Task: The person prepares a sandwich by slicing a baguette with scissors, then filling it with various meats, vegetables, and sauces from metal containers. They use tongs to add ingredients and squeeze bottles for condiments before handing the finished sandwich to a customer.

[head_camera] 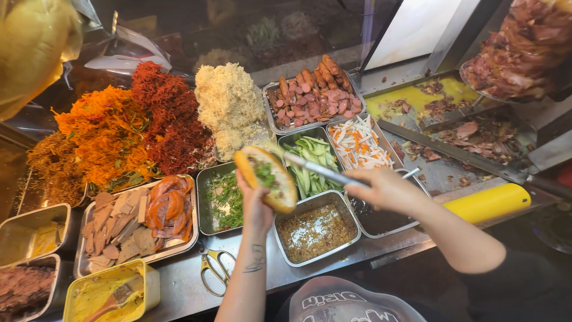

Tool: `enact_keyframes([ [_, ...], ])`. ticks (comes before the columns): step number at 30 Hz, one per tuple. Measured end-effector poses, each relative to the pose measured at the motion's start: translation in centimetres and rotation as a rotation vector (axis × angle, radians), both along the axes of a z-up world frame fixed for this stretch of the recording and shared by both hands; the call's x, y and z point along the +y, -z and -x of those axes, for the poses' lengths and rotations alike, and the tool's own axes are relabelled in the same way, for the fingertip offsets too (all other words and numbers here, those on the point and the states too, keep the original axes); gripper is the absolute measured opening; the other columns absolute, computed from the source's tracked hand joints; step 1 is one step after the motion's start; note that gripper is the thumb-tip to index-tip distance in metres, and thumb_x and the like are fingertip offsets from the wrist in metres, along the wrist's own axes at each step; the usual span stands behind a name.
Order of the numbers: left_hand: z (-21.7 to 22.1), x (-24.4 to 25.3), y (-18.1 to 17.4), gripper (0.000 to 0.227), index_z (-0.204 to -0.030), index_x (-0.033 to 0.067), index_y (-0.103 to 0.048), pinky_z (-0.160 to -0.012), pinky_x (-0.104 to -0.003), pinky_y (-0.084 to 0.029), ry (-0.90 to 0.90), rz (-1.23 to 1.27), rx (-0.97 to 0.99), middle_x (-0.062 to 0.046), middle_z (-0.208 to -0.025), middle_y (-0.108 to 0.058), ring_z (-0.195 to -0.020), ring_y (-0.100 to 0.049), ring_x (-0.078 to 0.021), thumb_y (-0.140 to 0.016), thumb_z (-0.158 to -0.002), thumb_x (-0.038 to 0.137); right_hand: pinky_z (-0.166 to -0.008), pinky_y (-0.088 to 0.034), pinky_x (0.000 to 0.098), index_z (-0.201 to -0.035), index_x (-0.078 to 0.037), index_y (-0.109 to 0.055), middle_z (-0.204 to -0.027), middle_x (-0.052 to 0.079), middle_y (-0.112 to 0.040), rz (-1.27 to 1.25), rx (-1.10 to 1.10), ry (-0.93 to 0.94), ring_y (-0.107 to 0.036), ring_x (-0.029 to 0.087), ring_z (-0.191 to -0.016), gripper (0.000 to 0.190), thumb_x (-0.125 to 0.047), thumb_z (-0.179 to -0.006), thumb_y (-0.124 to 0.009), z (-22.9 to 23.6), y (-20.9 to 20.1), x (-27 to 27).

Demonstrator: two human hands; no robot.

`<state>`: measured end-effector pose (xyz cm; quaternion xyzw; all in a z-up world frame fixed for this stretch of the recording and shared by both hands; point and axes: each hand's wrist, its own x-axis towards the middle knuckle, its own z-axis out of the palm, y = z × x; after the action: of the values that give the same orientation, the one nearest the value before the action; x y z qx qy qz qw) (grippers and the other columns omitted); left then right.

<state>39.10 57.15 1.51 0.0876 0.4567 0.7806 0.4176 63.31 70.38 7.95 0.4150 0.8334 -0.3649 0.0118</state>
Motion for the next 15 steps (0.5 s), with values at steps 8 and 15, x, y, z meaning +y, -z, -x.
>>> enact_keyframes([
  [8,1.0,1.8,7.3,0.103,-0.165,0.028,-0.006,-0.11,-0.068,-0.04,0.07,-0.087,-0.207,-0.023,-0.167,-0.021,-0.144,-0.037,-0.0514,-0.051,-0.08,-0.005,-0.08,-0.062,0.0535,-0.139,-0.026,-0.065,-0.105,0.022,-0.079,-0.386,-0.448,0.082,-0.076,0.043,-0.101,0.057,-0.059,-0.094,-0.051,-1.7,2.6,7.5],
  [15,0.4,2.5,7.2,0.086,-0.164,0.025,-0.019,-0.106,-0.056,-0.048,0.138,-0.081,-0.273,-0.019,-0.154,-0.044,-0.137,-0.052,-0.0394,-0.062,-0.09,0.017,-0.099,-0.056,0.0511,-0.138,-0.039,-0.066,-0.122,0.017,-0.077,-0.385,-0.635,0.051,-0.071,0.04,-0.116,0.05,-0.055,-0.093,-0.052,-1.9,9.5,14.0],
])
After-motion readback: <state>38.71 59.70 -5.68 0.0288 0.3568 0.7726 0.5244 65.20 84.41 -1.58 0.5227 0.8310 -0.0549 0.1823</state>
